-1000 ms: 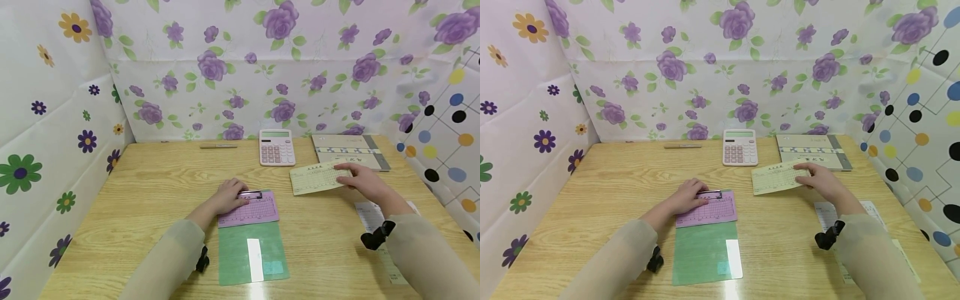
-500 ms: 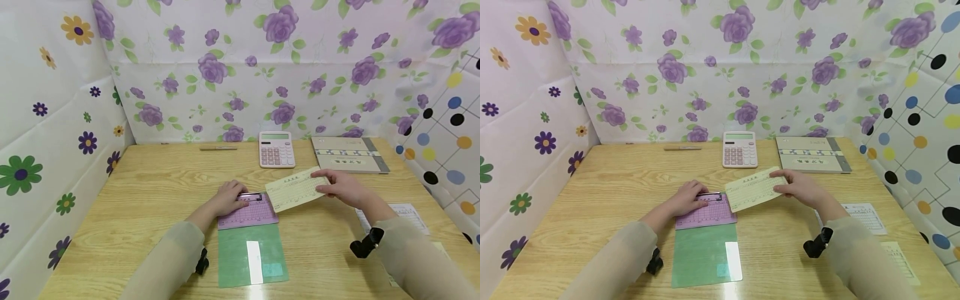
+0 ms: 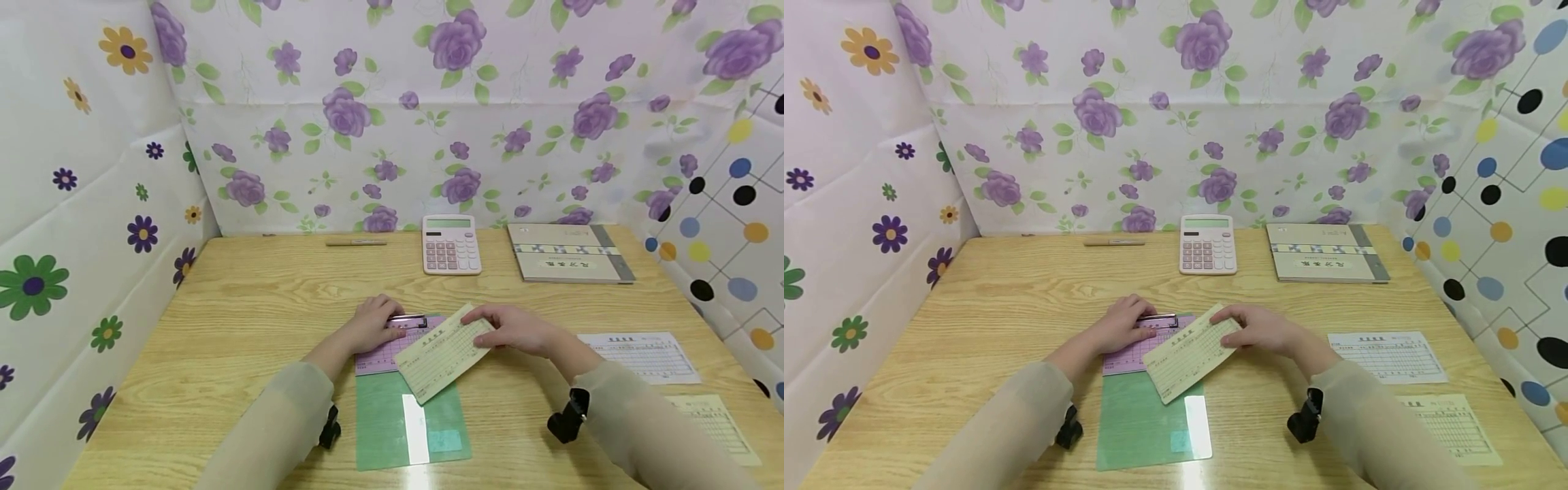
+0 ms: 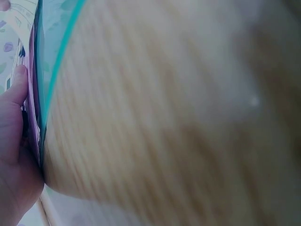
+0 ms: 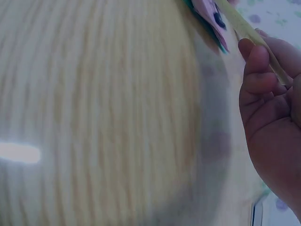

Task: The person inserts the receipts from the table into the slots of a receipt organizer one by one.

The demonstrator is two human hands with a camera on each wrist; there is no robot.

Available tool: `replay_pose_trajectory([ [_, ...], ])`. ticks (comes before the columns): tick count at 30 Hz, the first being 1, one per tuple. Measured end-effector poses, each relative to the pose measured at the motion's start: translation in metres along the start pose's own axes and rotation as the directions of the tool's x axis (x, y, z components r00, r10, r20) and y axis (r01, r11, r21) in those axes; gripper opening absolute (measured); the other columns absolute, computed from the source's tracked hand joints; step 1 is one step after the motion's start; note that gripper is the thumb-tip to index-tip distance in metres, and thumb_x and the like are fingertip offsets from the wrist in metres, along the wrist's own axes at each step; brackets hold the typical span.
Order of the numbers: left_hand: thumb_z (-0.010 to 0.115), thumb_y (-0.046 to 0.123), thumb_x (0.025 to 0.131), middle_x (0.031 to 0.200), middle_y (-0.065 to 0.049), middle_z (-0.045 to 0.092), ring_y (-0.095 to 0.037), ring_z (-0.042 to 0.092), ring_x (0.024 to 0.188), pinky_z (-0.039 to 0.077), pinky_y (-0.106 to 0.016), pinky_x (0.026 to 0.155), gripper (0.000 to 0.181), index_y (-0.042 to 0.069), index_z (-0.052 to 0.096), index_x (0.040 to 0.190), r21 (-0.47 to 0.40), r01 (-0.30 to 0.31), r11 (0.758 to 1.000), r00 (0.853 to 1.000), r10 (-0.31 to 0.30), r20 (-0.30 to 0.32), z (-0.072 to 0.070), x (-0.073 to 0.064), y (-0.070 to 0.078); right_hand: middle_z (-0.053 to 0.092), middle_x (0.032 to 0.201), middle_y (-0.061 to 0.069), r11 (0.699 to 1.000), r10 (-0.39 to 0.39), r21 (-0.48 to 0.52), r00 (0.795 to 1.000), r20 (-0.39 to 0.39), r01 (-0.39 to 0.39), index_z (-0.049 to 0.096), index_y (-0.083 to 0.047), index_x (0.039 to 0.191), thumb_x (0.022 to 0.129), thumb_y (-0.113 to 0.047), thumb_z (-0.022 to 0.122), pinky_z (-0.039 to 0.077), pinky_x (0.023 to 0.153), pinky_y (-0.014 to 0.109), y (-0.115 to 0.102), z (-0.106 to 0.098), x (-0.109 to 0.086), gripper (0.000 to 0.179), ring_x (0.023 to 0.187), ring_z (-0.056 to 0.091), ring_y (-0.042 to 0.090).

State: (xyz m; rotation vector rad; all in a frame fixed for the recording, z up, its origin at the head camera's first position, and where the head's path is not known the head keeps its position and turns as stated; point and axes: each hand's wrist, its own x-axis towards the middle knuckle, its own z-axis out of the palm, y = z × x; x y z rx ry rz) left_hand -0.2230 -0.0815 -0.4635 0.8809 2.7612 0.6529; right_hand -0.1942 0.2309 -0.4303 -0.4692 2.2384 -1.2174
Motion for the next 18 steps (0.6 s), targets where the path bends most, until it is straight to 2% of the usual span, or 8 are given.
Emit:
replay_pose_trajectory([
  [6,0.061,0.037,0.090,0.122,-0.004,0.047,-0.026,0.040,0.118,0.027,-0.046,0.100,0.039,0.014,0.054,0.120,0.007,0.001,1.000,1.000,-0.001,-0.002,-0.002,-0.002,0.002,0.061,0.116,0.000,0.997,-0.062,-0.042,0.997,0.055,0.065,0.058,-0.019,0.122,0.083,-0.026,0.071,0.041,0.088,0.034,-0.010,0.020,0.010,0.041,0.102,0.057,0.016],
  [11,0.061,0.038,0.090,0.122,-0.004,0.047,-0.026,0.040,0.117,0.029,-0.045,0.099,0.039,0.014,0.054,0.120,0.013,0.005,1.000,1.000,-0.005,0.002,-0.004,-0.003,0.005,0.060,0.115,-0.005,0.990,-0.076,-0.117,0.995,0.059,0.083,0.059,-0.023,0.119,0.080,-0.026,0.074,0.037,0.093,0.038,-0.014,0.031,0.016,0.042,0.103,0.054,0.015],
  [18,0.061,0.038,0.090,0.122,-0.004,0.047,-0.025,0.040,0.117,0.028,-0.046,0.099,0.039,0.015,0.054,0.120,0.006,0.014,1.000,1.000,-0.014,0.006,-0.004,-0.003,0.006,0.056,0.120,-0.003,0.987,-0.073,-0.136,0.995,0.062,0.081,0.057,-0.024,0.122,0.081,-0.028,0.073,0.036,0.094,0.039,-0.016,0.041,0.021,0.044,0.105,0.052,0.017],
])
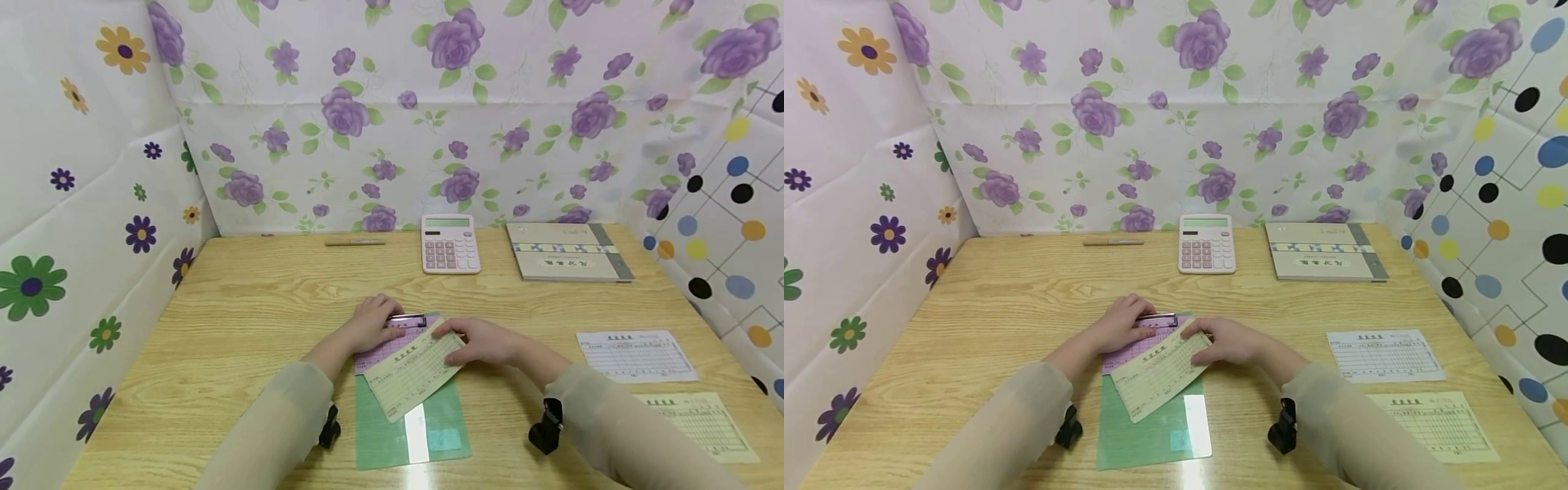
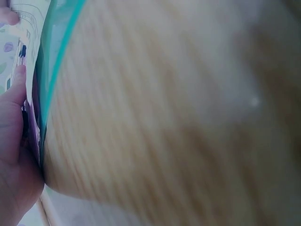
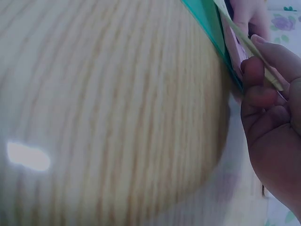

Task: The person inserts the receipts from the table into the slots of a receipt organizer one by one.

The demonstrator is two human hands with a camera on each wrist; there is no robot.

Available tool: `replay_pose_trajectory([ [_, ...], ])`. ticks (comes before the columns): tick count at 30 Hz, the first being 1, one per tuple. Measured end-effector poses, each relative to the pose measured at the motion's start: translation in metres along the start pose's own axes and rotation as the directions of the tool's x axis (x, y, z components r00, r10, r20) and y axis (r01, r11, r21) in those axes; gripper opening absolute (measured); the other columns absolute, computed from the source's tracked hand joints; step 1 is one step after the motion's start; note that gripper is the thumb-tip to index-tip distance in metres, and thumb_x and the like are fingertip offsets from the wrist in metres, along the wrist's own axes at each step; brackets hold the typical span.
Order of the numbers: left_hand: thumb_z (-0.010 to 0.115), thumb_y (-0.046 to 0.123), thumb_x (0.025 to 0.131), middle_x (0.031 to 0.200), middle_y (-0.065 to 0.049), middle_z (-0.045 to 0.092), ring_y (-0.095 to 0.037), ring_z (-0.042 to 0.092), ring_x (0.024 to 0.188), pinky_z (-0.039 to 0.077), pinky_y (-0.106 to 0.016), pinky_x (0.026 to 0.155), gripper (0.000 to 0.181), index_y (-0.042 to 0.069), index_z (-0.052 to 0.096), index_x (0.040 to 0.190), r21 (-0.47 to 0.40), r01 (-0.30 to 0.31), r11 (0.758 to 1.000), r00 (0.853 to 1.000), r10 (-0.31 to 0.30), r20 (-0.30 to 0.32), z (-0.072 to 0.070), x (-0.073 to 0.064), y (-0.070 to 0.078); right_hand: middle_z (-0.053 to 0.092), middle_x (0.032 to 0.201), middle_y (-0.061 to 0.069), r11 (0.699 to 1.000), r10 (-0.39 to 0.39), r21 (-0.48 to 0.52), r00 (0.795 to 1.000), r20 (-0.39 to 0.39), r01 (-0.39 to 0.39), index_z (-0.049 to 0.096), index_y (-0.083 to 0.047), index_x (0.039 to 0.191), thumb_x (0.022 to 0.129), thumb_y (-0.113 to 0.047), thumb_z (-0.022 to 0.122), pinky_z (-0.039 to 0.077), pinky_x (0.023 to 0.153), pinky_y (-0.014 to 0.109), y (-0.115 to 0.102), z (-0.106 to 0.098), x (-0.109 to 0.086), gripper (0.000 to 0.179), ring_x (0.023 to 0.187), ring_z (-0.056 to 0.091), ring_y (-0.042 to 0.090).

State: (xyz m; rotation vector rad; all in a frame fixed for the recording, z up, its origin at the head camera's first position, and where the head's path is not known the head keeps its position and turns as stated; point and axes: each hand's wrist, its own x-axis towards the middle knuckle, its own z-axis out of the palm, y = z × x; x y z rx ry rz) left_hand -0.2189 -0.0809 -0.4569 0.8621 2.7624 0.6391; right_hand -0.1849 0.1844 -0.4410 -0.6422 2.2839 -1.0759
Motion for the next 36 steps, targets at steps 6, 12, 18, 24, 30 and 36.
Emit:
replay_pose_trajectory([
  [6,0.060,0.040,0.090,0.122,-0.003,0.047,-0.025,0.040,0.116,0.029,-0.045,0.098,0.040,0.016,0.053,0.121,0.021,-0.009,1.000,1.000,0.009,-0.003,0.002,0.002,-0.003,0.055,0.123,-0.001,0.999,0.010,-0.034,1.000,-0.022,-0.010,0.059,-0.024,0.121,0.082,-0.032,0.071,0.035,0.096,0.042,-0.002,0.006,0.002,0.041,0.109,0.048,0.018],
  [12,0.059,0.041,0.091,0.122,-0.004,0.047,-0.025,0.041,0.115,0.030,-0.046,0.098,0.040,0.015,0.054,0.121,0.009,-0.028,1.000,1.000,0.028,-0.014,0.003,0.003,-0.003,0.058,0.119,0.000,0.996,0.016,-0.085,0.997,-0.075,-0.022,0.061,-0.020,0.117,0.084,-0.030,0.070,0.037,0.095,0.041,-0.004,0.010,0.002,0.036,0.108,0.049,0.018],
  [18,0.059,0.040,0.091,0.123,-0.003,0.047,-0.024,0.039,0.117,0.028,-0.045,0.099,0.040,0.016,0.054,0.121,-0.009,0.004,1.000,1.000,-0.004,0.004,0.002,0.003,-0.002,0.058,0.119,0.000,0.990,-0.002,-0.143,0.993,-0.119,-0.015,0.060,-0.018,0.119,0.084,-0.031,0.070,0.038,0.095,0.040,-0.004,0.018,0.005,0.039,0.108,0.051,0.016],
  [24,0.059,0.040,0.089,0.124,-0.002,0.046,-0.023,0.038,0.118,0.027,-0.045,0.100,0.039,0.018,0.054,0.121,-0.017,0.035,0.999,0.999,-0.034,0.009,0.002,0.002,-0.003,0.058,0.119,0.000,0.986,-0.019,-0.167,0.989,-0.148,-0.006,0.060,-0.016,0.117,0.083,-0.028,0.070,0.038,0.096,0.040,-0.003,0.023,0.008,0.038,0.111,0.051,0.017],
  [30,0.057,0.039,0.090,0.124,-0.003,0.046,-0.024,0.039,0.115,0.027,-0.045,0.098,0.038,0.018,0.053,0.121,0.020,0.035,0.999,0.999,-0.035,-0.010,0.004,0.002,-0.001,0.058,0.120,0.002,0.983,-0.008,-0.180,0.985,-0.173,-0.023,0.060,-0.015,0.117,0.083,-0.026,0.070,0.037,0.098,0.041,-0.004,0.025,0.008,0.037,0.116,0.050,0.020],
  [36,0.055,0.041,0.092,0.126,-0.003,0.045,-0.022,0.038,0.114,0.027,-0.044,0.099,0.039,0.019,0.052,0.124,0.044,0.039,0.998,0.999,-0.039,0.000,0.003,0.001,0.001,0.058,0.120,0.003,0.983,-0.014,-0.184,0.982,-0.190,-0.021,0.060,-0.013,0.117,0.083,-0.027,0.071,0.037,0.098,0.041,-0.004,0.028,0.009,0.039,0.117,0.050,0.021],
])
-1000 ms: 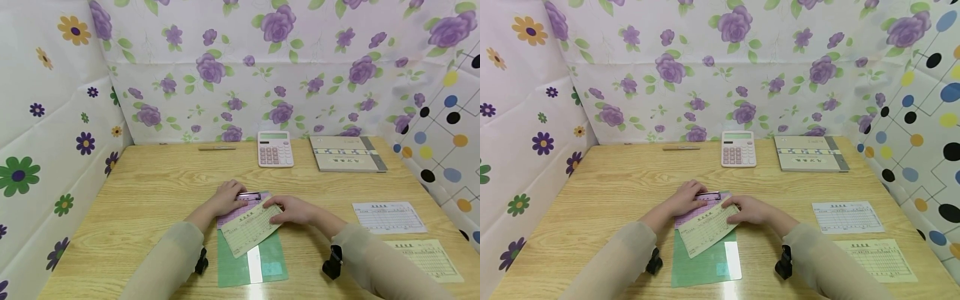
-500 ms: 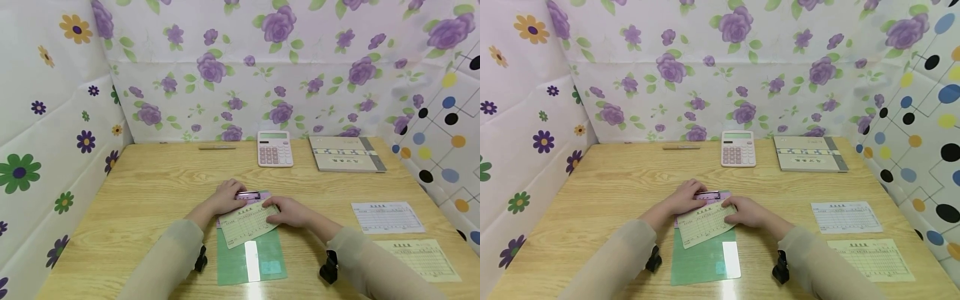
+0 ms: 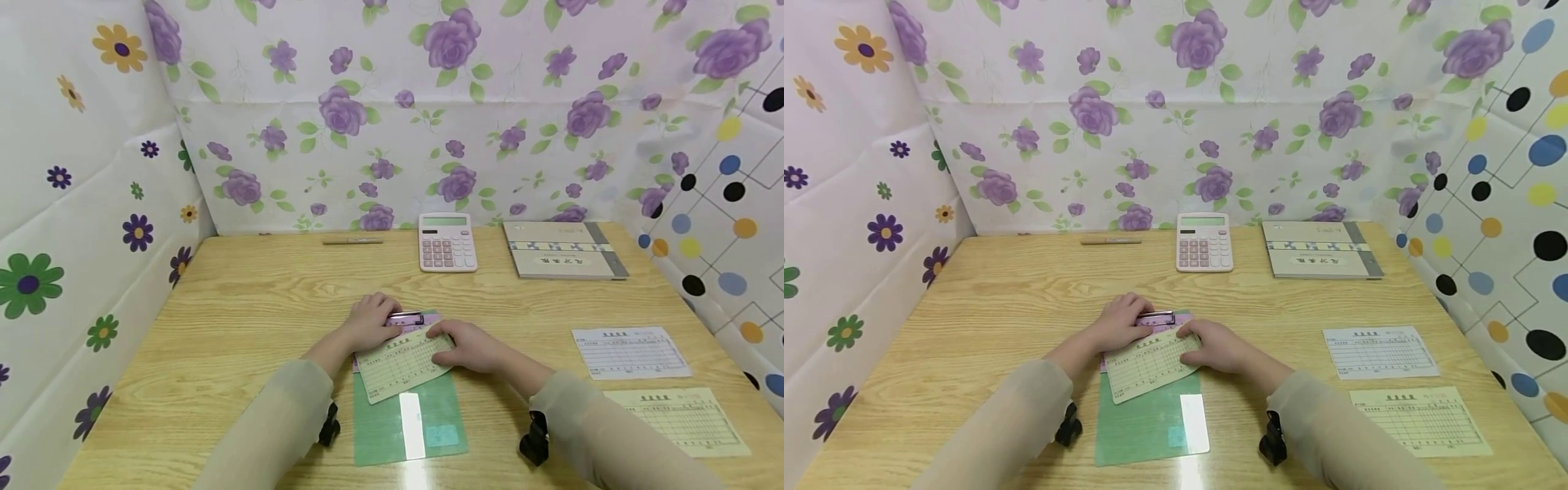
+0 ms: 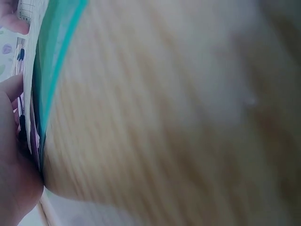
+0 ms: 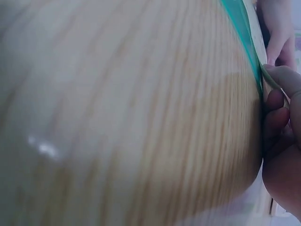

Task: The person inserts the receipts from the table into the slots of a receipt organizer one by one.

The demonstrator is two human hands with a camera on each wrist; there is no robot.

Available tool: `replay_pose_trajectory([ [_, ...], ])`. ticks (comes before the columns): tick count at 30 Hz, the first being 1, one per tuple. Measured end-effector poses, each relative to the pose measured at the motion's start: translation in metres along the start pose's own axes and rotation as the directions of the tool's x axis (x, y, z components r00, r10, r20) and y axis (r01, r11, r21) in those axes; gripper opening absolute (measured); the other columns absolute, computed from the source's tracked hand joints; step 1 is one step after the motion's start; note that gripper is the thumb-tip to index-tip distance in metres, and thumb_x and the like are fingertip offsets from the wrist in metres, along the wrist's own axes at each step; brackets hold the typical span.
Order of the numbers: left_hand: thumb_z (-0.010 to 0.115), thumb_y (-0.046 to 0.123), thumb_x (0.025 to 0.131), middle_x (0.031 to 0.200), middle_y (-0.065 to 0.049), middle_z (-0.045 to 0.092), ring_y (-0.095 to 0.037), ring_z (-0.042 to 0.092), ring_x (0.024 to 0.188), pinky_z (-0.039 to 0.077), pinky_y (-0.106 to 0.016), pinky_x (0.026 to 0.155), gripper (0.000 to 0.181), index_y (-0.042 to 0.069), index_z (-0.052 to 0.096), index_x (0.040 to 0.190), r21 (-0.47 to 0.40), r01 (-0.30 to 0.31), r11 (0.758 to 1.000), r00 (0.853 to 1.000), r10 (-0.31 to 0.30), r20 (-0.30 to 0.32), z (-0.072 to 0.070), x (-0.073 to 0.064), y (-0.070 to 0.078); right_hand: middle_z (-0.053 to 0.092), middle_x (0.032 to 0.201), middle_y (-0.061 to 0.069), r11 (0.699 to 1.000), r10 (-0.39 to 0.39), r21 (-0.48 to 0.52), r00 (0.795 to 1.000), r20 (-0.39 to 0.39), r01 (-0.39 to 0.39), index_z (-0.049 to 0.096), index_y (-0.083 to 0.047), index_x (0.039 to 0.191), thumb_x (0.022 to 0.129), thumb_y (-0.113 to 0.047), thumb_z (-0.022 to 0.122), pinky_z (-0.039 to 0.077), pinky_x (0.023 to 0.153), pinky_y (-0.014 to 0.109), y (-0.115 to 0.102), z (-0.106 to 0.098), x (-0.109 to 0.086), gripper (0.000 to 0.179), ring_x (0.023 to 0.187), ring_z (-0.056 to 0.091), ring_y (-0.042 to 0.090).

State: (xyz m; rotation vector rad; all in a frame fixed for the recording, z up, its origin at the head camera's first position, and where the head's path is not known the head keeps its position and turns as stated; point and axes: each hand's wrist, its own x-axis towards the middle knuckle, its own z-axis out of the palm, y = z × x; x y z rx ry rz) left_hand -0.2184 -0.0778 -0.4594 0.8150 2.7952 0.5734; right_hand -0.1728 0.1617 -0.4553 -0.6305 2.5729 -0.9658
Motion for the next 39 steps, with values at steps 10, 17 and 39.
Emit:
replay_pose_trajectory([
  [10,0.058,0.042,0.091,0.118,-0.001,0.052,-0.020,0.045,0.110,0.029,-0.042,0.095,0.039,0.016,0.058,0.119,0.115,-0.059,0.992,0.997,0.065,-0.050,-0.002,0.000,0.001,0.060,0.117,0.005,0.995,-0.071,-0.074,0.996,-0.061,0.066,0.059,-0.009,0.117,0.082,-0.033,0.072,0.041,0.094,0.040,0.001,0.006,-0.002,0.044,0.112,0.054,0.023],
  [17,0.053,0.037,0.095,0.114,-0.001,0.052,-0.021,0.046,0.108,0.031,-0.042,0.094,0.034,0.012,0.057,0.117,0.170,-0.120,0.978,0.992,0.125,-0.023,-0.006,0.000,0.004,0.059,0.116,0.007,0.985,-0.100,-0.147,0.994,-0.052,0.091,0.059,-0.009,0.117,0.083,-0.035,0.071,0.041,0.094,0.040,-0.002,0.006,-0.001,0.044,0.112,0.054,0.024],
  [39,0.056,0.034,0.094,0.103,0.002,0.056,-0.016,0.053,0.095,0.031,-0.035,0.080,0.028,0.013,0.065,0.109,0.146,-0.134,0.980,0.990,0.138,-0.016,-0.013,0.004,0.005,0.064,0.110,0.009,0.981,-0.034,-0.194,0.985,-0.167,0.001,0.056,-0.007,0.119,0.083,-0.037,0.070,0.046,0.086,0.039,-0.010,0.012,0.008,0.049,0.102,0.060,0.024],
])
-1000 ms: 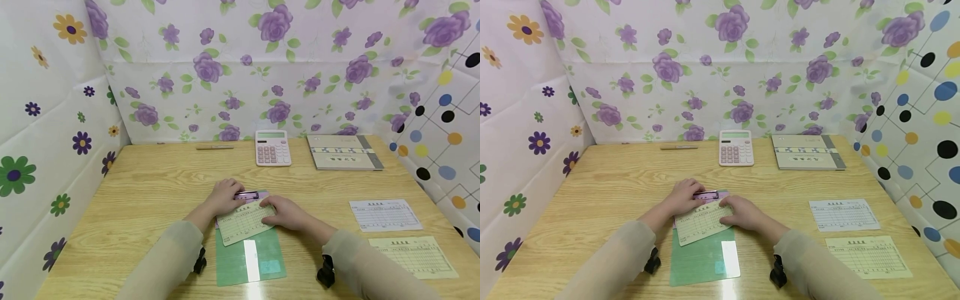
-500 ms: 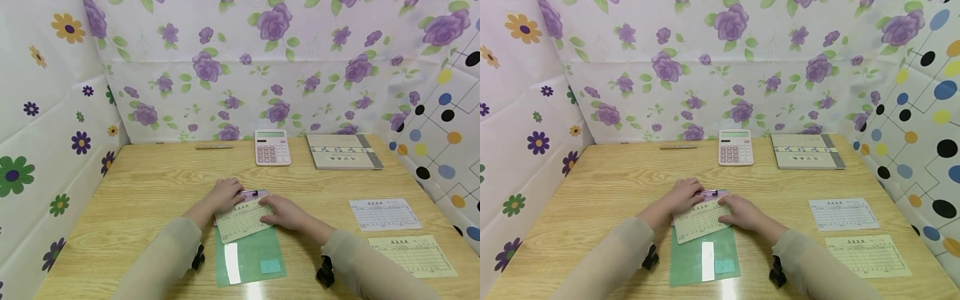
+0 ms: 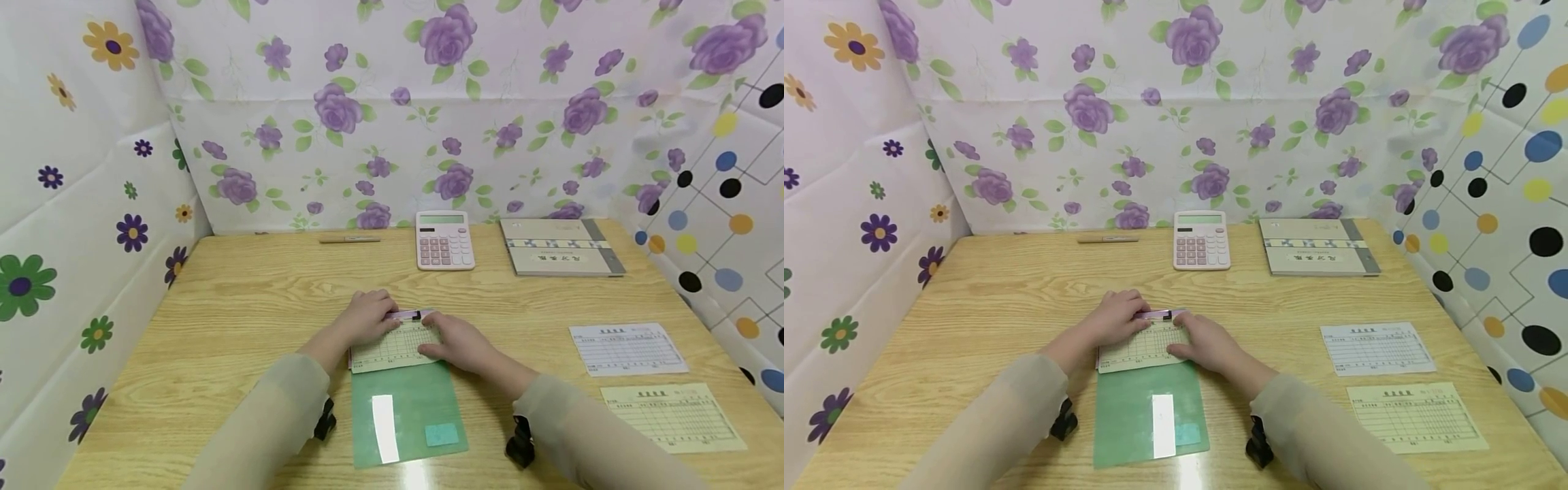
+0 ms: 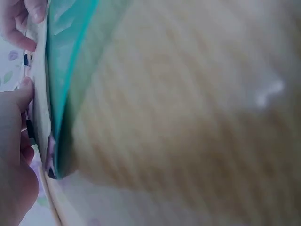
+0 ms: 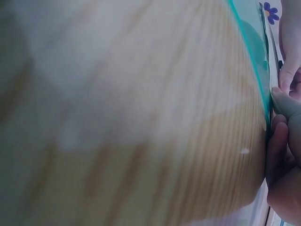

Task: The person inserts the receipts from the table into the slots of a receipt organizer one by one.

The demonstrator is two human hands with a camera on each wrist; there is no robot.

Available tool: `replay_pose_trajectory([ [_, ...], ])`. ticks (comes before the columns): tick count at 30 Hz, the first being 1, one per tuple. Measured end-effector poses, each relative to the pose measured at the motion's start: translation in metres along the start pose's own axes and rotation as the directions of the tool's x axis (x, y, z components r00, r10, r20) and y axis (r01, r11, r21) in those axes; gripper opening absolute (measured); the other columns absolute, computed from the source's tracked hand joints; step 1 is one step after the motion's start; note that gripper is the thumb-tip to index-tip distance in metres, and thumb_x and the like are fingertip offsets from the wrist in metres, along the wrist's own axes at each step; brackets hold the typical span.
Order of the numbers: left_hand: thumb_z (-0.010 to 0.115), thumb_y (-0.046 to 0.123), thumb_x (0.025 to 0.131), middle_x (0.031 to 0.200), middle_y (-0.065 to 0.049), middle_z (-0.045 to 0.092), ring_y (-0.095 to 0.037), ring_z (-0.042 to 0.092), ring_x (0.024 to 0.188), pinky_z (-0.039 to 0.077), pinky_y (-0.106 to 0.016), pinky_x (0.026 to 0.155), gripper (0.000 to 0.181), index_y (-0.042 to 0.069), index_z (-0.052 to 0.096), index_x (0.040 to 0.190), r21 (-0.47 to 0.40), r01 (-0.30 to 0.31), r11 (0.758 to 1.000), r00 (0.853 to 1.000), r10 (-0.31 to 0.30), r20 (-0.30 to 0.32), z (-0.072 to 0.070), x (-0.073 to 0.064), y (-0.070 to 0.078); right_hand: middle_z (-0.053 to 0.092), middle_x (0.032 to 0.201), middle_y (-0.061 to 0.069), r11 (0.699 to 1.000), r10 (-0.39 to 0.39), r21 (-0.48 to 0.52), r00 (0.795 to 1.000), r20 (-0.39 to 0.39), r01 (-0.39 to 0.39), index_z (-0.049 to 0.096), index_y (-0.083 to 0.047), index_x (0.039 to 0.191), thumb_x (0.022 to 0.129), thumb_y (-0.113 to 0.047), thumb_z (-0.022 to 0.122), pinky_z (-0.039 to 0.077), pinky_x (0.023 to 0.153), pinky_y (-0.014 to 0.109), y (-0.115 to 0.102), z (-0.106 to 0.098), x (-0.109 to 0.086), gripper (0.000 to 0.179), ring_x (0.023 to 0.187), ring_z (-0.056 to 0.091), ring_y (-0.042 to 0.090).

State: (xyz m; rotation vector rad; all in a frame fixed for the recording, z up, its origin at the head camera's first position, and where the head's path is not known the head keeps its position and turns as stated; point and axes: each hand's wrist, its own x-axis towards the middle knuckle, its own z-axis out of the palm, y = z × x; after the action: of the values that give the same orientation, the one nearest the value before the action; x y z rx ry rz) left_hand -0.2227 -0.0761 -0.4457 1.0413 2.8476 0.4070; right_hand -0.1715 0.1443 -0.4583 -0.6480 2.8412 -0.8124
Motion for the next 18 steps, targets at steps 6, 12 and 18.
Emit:
replay_pose_trajectory([
  [6,0.058,0.034,0.093,0.102,0.002,0.056,-0.017,0.054,0.095,0.031,-0.036,0.080,0.027,0.012,0.065,0.107,0.003,-0.011,1.000,0.999,0.011,-0.034,0.0002,-0.0022,0.0010,0.064,0.107,0.009,0.999,0.047,-0.014,0.999,0.005,-0.047,0.054,-0.009,0.121,0.083,-0.040,0.070,0.047,0.083,0.039,-0.0012,0.0009,0.0045,0.051,0.098,0.061,0.023],
  [12,0.058,0.035,0.093,0.103,0.002,0.056,-0.016,0.054,0.096,0.031,-0.036,0.081,0.028,0.012,0.065,0.108,0.019,-0.009,1.000,1.000,0.010,-0.028,0.0005,-0.0026,0.0012,0.065,0.104,0.010,0.994,0.104,0.013,0.994,0.038,-0.104,0.046,-0.007,0.134,0.082,-0.041,0.070,0.049,0.076,0.037,-0.0032,-0.0010,0.0068,0.067,0.085,0.065,0.022],
  [18,0.057,0.036,0.093,0.103,0.002,0.057,-0.017,0.054,0.096,0.031,-0.036,0.082,0.028,0.013,0.065,0.108,0.031,-0.001,1.000,1.000,0.002,-0.030,0.0013,-0.0017,0.0017,0.061,0.073,-0.001,0.985,0.143,0.086,0.984,0.109,-0.152,0.041,-0.009,0.141,0.083,-0.039,0.070,0.045,0.045,0.030,-0.0049,-0.0039,0.0070,0.071,0.040,0.051,0.013],
])
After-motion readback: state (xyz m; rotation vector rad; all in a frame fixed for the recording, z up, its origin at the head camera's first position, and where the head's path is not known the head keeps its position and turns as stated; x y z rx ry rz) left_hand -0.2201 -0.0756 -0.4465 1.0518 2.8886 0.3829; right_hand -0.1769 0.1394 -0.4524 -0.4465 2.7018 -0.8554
